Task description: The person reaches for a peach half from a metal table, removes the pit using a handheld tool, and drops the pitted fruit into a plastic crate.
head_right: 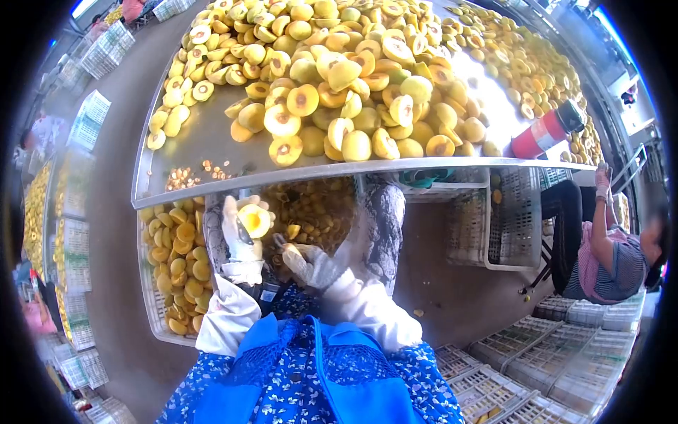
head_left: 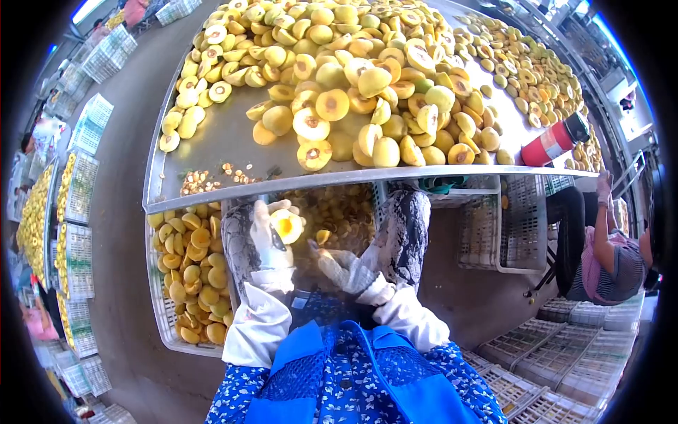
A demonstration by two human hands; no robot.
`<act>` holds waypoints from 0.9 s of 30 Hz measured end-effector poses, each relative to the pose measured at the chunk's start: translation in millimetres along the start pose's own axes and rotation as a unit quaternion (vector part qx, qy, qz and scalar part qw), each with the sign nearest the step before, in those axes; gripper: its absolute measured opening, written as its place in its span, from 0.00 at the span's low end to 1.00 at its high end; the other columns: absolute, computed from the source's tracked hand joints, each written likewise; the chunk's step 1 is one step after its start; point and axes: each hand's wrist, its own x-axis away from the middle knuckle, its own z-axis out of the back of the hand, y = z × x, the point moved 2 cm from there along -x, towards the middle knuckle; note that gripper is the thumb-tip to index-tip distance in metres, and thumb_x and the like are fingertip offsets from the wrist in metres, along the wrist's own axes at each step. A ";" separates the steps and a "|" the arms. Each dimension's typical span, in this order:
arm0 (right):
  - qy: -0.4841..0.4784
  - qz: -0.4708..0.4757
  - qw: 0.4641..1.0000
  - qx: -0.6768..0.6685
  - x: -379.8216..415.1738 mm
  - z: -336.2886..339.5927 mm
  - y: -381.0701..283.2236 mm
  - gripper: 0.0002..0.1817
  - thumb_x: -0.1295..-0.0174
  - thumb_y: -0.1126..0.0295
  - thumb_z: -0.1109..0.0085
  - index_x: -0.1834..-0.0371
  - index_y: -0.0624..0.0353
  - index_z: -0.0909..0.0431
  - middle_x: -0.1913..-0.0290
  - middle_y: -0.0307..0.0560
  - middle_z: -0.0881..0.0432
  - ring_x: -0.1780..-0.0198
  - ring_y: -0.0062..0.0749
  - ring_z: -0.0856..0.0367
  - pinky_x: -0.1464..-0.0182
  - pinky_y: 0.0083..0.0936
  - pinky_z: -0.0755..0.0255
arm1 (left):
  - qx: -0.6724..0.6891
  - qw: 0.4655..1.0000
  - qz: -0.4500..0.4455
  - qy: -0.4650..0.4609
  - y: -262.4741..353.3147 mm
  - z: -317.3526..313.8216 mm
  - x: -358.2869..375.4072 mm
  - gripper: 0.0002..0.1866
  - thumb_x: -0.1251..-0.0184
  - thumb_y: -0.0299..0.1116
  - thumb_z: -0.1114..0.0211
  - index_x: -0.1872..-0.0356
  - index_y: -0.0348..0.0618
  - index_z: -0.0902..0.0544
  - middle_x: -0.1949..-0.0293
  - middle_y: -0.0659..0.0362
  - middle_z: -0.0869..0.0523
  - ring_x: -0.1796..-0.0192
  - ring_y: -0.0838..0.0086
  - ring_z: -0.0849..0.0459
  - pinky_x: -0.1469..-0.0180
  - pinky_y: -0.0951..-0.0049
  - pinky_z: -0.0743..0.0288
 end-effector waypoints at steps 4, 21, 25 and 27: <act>0.160 0.198 0.955 0.152 -4.1 -1.1 -41.6 0.12 0.40 0.67 0.38 0.55 0.57 0.24 0.74 0.40 0.23 0.74 0.24 0.25 0.72 0.23 0.30 | -0.001 0.999 0.033 -0.031 9.8 -1.0 11.9 0.28 0.29 0.55 0.54 0.63 0.37 0.19 0.72 0.52 0.16 0.75 0.66 0.17 0.69 0.72 0.20; 0.055 0.148 0.968 0.194 -46.7 -63.7 -0.9 0.11 0.38 0.61 0.42 0.64 0.58 0.24 0.73 0.49 0.20 0.72 0.29 0.23 0.68 0.28 0.29 | -0.173 0.978 -0.062 0.096 71.3 158.3 52.6 0.16 0.33 0.42 0.44 0.56 0.38 0.23 0.61 0.55 0.18 0.60 0.68 0.18 0.58 0.70 0.24; 0.017 -0.026 0.914 0.405 -39.0 -21.9 0.4 0.20 0.39 0.51 0.44 0.62 0.59 0.22 0.70 0.58 0.19 0.66 0.51 0.20 0.63 0.39 0.28 | -0.727 0.548 -0.390 0.136 134.9 118.2 37.7 0.23 0.48 0.38 0.33 0.49 0.43 0.24 0.46 0.45 0.26 0.47 0.51 0.24 0.46 0.58 0.29; 0.017 0.032 0.922 0.386 -28.1 -25.6 -15.8 0.20 0.40 0.50 0.44 0.65 0.58 0.22 0.71 0.61 0.20 0.64 0.58 0.21 0.63 0.42 0.29 | -0.693 0.534 -0.480 0.061 145.3 44.6 3.6 0.27 0.51 0.36 0.31 0.46 0.44 0.25 0.44 0.45 0.27 0.43 0.51 0.27 0.43 0.58 0.30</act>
